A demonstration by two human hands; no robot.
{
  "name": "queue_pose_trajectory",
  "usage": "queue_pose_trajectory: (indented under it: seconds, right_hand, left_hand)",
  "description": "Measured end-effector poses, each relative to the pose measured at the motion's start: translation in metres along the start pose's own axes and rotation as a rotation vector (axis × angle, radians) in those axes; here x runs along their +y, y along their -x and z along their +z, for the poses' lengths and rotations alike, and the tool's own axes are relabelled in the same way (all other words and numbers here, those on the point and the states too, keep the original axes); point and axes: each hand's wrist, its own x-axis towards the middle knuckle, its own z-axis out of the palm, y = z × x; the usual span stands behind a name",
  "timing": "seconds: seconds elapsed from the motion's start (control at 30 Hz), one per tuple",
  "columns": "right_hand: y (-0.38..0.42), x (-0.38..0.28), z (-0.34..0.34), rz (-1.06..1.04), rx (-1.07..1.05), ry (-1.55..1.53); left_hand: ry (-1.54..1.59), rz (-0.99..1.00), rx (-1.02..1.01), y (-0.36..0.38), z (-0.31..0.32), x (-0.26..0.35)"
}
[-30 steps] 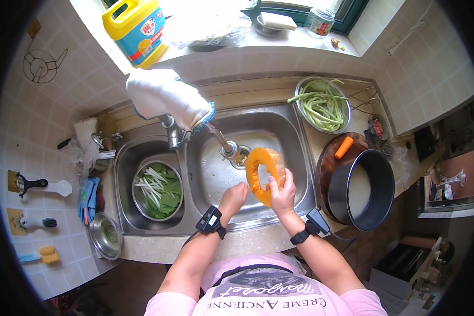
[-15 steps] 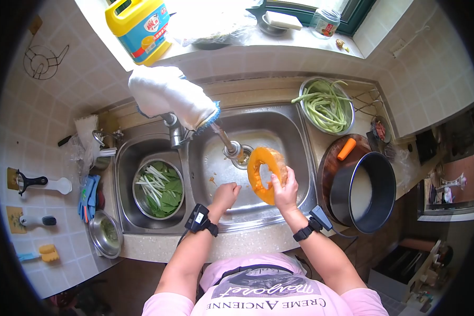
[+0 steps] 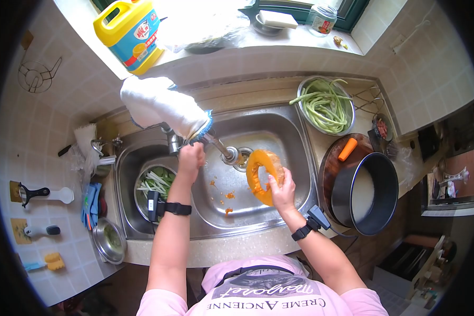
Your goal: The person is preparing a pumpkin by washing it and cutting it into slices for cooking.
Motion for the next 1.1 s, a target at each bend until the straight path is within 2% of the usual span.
queue_pose_trajectory:
  seconds: [0.13, 0.27, 0.37, 0.5, 0.6, 0.7, 0.73, 0.83, 0.97, 1.03, 1.07, 1.1]
  right_hand:
    - [-0.001, 0.000, 0.001, 0.021, -0.006, 0.004]
    - [-0.002, 0.000, 0.001, 0.004, -0.005, 0.017]
    - [-0.003, -0.004, 0.000, -0.010, -0.001, 0.039]
    - [-0.004, -0.007, 0.003, 0.007, -0.017, 0.023]
    - [-0.004, -0.009, 0.007, -0.008, -0.022, 0.014]
    - [-0.003, -0.013, 0.009, -0.012, -0.029, 0.007]
    - [-0.004, -0.015, 0.010, -0.011, -0.032, 0.000]
    - [-0.006, -0.004, 0.015, 0.023, -0.030, -0.071]
    - [-0.010, -0.002, 0.022, 0.156, -0.044, -0.259]
    - [-0.013, 0.005, 0.025, 0.230, -0.060, -0.380]
    - [-0.013, 0.004, 0.024, 0.225, -0.061, -0.386]
    - [-0.012, -0.003, 0.023, 0.220, -0.062, -0.393]
  left_hand:
    - [0.706, -0.223, 0.001, -0.015, -0.019, 0.025]
    - [0.788, -0.316, 0.162, -0.033, -0.033, 0.031]
    - [0.620, -0.399, 0.247, -0.032, -0.022, 0.039]
    - [0.506, -0.489, 0.257, -0.028, -0.016, 0.044]
    - [0.578, -0.575, 0.134, -0.028, -0.032, 0.033]
    - [0.479, -0.575, 0.016, -0.019, -0.039, 0.029]
    - [0.432, -0.525, 0.019, -0.015, -0.036, 0.027]
    - [0.395, -0.284, 0.193, 0.005, -0.005, 0.008]
    - [0.317, -0.464, 0.122, 0.015, 0.033, -0.052]
    - [0.239, -0.480, 0.150, 0.014, 0.055, -0.075]
    - [0.119, -0.411, 0.041, 0.007, 0.049, -0.095]
    - [-0.093, -0.180, 0.070, 0.004, 0.051, -0.110]
